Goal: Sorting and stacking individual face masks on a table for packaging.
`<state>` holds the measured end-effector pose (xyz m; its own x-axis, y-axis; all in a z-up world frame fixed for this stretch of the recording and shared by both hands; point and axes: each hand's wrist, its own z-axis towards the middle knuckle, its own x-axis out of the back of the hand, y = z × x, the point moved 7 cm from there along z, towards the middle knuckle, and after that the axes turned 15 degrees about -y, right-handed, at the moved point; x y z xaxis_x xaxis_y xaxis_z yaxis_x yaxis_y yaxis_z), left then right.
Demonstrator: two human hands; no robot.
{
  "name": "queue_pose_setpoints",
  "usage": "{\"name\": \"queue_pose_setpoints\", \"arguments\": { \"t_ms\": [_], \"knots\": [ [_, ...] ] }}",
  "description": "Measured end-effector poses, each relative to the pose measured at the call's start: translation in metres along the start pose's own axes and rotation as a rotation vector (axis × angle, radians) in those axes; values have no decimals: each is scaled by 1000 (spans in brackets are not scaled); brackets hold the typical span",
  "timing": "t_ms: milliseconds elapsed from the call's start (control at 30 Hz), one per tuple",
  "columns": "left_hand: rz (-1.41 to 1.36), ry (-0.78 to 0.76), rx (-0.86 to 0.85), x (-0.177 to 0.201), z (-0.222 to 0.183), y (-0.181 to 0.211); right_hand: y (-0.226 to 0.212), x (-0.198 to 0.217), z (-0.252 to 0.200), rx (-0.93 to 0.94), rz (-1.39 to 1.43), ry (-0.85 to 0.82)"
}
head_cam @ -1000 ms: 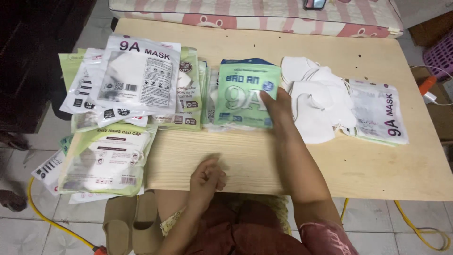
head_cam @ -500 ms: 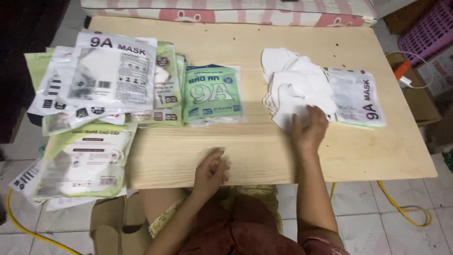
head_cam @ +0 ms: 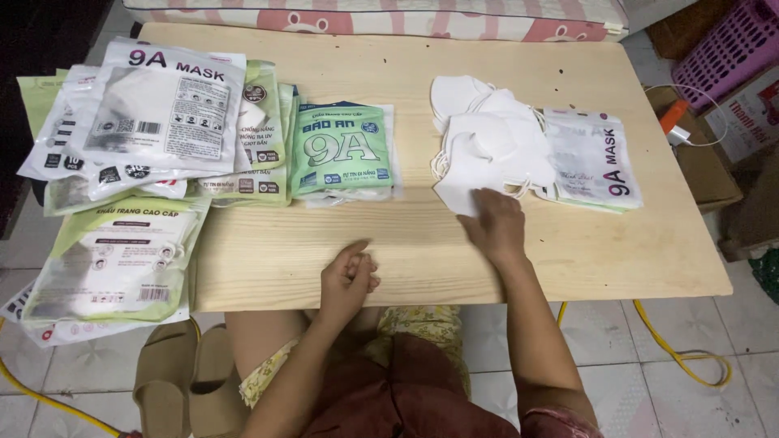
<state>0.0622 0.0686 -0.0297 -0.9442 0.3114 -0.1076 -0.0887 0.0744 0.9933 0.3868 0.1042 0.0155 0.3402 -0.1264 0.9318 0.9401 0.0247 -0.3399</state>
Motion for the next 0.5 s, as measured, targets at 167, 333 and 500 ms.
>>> {"name": "queue_pose_setpoints", "arguments": {
  "t_ms": [167,333,500],
  "knots": [
    [15,-5,-22,0,-2,3,10,-28,4,-56,-250,-183],
    [39,-22,-54,0,2,-6,-21,-26,-30,21,-305,-150],
    [216,-279,-250,-24,6,65,-98,62,-73,155,616,-311]
  ]
}}
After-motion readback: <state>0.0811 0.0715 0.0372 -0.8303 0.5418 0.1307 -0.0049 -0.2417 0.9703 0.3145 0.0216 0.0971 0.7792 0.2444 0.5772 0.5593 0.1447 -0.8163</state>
